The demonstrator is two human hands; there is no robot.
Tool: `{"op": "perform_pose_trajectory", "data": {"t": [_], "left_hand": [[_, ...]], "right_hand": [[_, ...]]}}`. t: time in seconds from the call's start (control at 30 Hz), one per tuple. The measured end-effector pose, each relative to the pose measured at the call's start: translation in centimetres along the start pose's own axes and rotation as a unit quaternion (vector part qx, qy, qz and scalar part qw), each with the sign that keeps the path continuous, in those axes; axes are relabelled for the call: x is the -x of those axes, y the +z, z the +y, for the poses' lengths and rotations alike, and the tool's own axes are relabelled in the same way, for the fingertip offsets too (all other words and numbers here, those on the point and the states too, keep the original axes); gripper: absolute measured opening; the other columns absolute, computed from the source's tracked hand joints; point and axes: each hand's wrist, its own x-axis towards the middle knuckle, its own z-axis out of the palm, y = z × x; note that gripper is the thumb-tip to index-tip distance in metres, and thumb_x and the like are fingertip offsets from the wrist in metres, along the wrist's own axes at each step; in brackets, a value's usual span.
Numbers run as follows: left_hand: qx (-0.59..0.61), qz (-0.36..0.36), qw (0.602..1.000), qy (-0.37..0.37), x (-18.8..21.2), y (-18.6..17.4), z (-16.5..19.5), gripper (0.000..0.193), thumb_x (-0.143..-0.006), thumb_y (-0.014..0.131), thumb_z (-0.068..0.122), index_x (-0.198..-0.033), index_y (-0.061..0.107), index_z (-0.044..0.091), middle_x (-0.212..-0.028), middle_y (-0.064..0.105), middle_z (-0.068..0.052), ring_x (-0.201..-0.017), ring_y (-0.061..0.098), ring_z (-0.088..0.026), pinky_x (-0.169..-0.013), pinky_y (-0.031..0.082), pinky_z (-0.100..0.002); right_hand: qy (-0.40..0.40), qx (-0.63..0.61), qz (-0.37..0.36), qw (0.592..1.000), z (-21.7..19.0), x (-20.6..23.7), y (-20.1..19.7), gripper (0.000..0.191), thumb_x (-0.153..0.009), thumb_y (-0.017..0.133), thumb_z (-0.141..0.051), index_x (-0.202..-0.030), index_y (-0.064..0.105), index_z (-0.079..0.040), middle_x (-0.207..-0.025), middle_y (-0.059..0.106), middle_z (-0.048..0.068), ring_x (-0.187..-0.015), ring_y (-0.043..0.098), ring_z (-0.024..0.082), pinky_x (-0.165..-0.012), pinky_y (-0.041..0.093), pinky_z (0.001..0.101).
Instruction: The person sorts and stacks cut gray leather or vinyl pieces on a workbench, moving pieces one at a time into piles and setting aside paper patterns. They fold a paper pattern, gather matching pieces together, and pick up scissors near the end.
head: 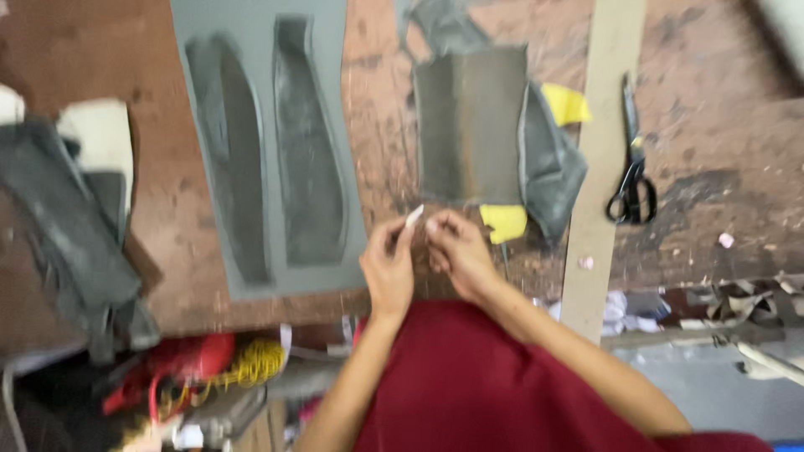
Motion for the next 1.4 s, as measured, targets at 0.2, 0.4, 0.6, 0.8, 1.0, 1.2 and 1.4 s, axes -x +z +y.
{"op": "perform_pose_trajectory", "data": {"t": [0.2,0.4,0.6,0.8,1.0,1.2,1.4], "left_hand": [[0.014,0.005,1.0,-0.017,0.3,0.6,-1.5,0.018,-0.097,0.069,0.01,-0.111,0.071,-0.001,-0.102,0.074,-0.007,-0.095,0.067,-0.013,-0.086,0.055,-0.029],[-0.011,-0.02,1.0,-0.015,-0.3,0.9,-2.7,0.019,-0.095,0.07,0.01,-0.112,0.072,0.002,-0.107,0.071,-0.009,-0.096,0.069,-0.018,-0.085,0.055,-0.032],[-0.159,-0.057,0.982,-0.08,-1.2,0.4,-5.7,0.029,-0.093,0.068,0.011,-0.122,0.069,0.007,-0.12,0.066,-0.012,-0.098,0.067,-0.024,-0.083,0.057,-0.036],[-0.142,-0.044,0.989,-0.025,-7.5,3.6,-10.7,0.056,-0.089,0.074,0.018,-0.138,0.054,0.002,-0.13,0.063,-0.02,-0.104,0.069,-0.027,-0.089,0.054,-0.036],[-0.026,-0.06,0.991,-0.119,-11.5,9.1,-9.3,0.053,-0.093,0.079,0.021,-0.133,0.061,-0.009,-0.121,0.069,-0.028,-0.104,0.067,-0.03,-0.091,0.051,-0.039],[0.132,-0.086,0.972,-0.173,-5.8,3.6,-7.2,0.056,-0.094,0.073,0.019,-0.142,0.054,-0.003,-0.14,0.063,-0.019,-0.129,0.06,-0.024,-0.11,0.046,-0.033],[0.028,-0.028,0.947,-0.318,-2.6,-4.5,-11.2,0.069,-0.095,0.066,0.017,-0.154,0.035,0.001,-0.151,0.049,-0.022,-0.139,0.05,-0.027,-0.114,0.038,-0.04]], "right_hand": [[0.014,-0.035,-0.019,0.999,-0.4,-0.7,-0.3,0.018,-0.102,0.058,-0.016,-0.115,0.066,-0.007,-0.077,0.061,0.0,-0.052,0.048,0.007,-0.05,0.041,0.0231],[-0.024,0.006,0.021,0.999,-2.6,-2.3,0.3,0.013,-0.104,0.061,-0.012,-0.11,0.065,-0.001,-0.088,0.064,-0.001,-0.052,0.044,0.006,-0.049,0.037,0.0212],[-0.093,0.021,0.101,0.99,-9.6,-4.3,-5.7,0.012,-0.1,0.057,-0.009,-0.11,0.064,-0.009,-0.084,0.065,0.002,-0.054,0.045,0.007,-0.052,0.038,0.0224],[-0.119,-0.067,0.031,0.99,-14.2,-3.6,-13.5,0.02,-0.109,0.052,-0.024,-0.11,0.059,-0.005,-0.078,0.061,0.003,-0.061,0.054,0.013,-0.065,0.049,0.0308],[-0.096,0.094,0.054,0.989,-15.0,-2.3,-13.7,0.027,-0.108,0.048,-0.012,-0.13,0.061,-0.005,-0.07,0.054,0.003,-0.056,0.048,0.011,-0.054,0.039,0.0237],[-0.029,0.11,0.092,0.989,-13.2,-1.1,-12.8,0.036,-0.098,0.046,0.001,-0.131,0.061,-0.002,-0.084,0.063,0.004,-0.06,0.048,0.012,-0.055,0.039,0.0244],[-0.11,0.345,0.17,0.916,-12.1,-4.4,-14.8,0.028,-0.102,0.061,-0.014,-0.127,0.069,-0.003,-0.083,0.063,0.004,-0.069,0.049,0.014,-0.062,0.039,0.0275]]}}
